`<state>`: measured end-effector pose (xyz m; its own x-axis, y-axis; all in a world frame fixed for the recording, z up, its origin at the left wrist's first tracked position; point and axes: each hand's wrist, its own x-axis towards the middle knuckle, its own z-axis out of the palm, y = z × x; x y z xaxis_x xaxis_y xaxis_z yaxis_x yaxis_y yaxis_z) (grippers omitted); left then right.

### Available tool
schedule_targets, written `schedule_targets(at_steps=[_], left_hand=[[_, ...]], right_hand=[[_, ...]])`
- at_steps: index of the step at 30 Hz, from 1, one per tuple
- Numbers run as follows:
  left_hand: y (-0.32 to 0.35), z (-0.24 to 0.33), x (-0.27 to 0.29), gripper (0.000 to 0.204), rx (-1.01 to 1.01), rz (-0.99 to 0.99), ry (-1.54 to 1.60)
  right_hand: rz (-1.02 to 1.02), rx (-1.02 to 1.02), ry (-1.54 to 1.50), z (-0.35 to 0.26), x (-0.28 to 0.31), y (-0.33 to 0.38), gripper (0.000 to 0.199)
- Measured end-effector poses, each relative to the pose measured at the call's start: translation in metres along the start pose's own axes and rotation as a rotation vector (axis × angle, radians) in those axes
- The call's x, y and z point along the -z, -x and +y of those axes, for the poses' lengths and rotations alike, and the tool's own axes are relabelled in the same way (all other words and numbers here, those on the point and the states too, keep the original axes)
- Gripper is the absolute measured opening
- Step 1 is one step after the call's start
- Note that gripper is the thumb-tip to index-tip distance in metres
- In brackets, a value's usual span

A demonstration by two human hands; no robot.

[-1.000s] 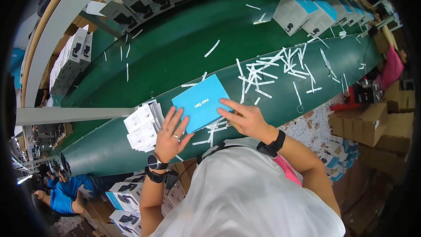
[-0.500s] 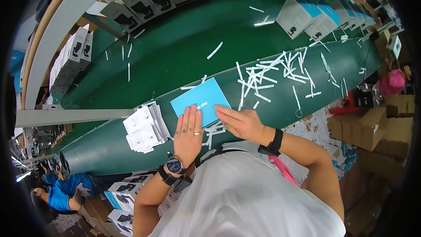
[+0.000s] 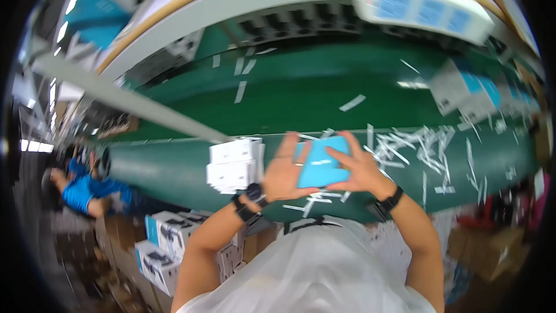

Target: The person packages electronics by placing a manual and a component into a white box, closing it, and applying a blue sleeve. They then place the finished box into a larger container on the floor and repeat the process.

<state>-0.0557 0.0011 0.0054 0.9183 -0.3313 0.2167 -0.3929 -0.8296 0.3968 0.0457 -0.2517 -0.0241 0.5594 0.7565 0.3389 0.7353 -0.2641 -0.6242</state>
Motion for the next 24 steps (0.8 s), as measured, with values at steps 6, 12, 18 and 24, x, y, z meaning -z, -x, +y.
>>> schedule_targets(at_steps=[6, 12, 18, 24], left_hand=[[0.0, -0.003, 0.006, 0.111, -0.035, -0.089, -0.044], [-0.013, -0.017, -0.007, 0.103, -0.126, -0.053, -0.034], [-0.12, -0.053, -0.02, 0.091, -0.011, 0.236, -0.209], [-0.251, -0.062, -0.08, 0.091, 0.173, 0.207, -0.362]], right_hand=[[0.031, -0.042, -0.028, -0.008, -0.001, 0.0, 0.088], [0.334, -0.224, 0.085, -0.019, -0.015, 0.034, 0.062], [0.4, -0.715, -0.036, -0.018, -0.079, 0.185, 0.031], [0.397, -1.384, 0.064, -0.068, -0.153, 0.364, 0.024]])
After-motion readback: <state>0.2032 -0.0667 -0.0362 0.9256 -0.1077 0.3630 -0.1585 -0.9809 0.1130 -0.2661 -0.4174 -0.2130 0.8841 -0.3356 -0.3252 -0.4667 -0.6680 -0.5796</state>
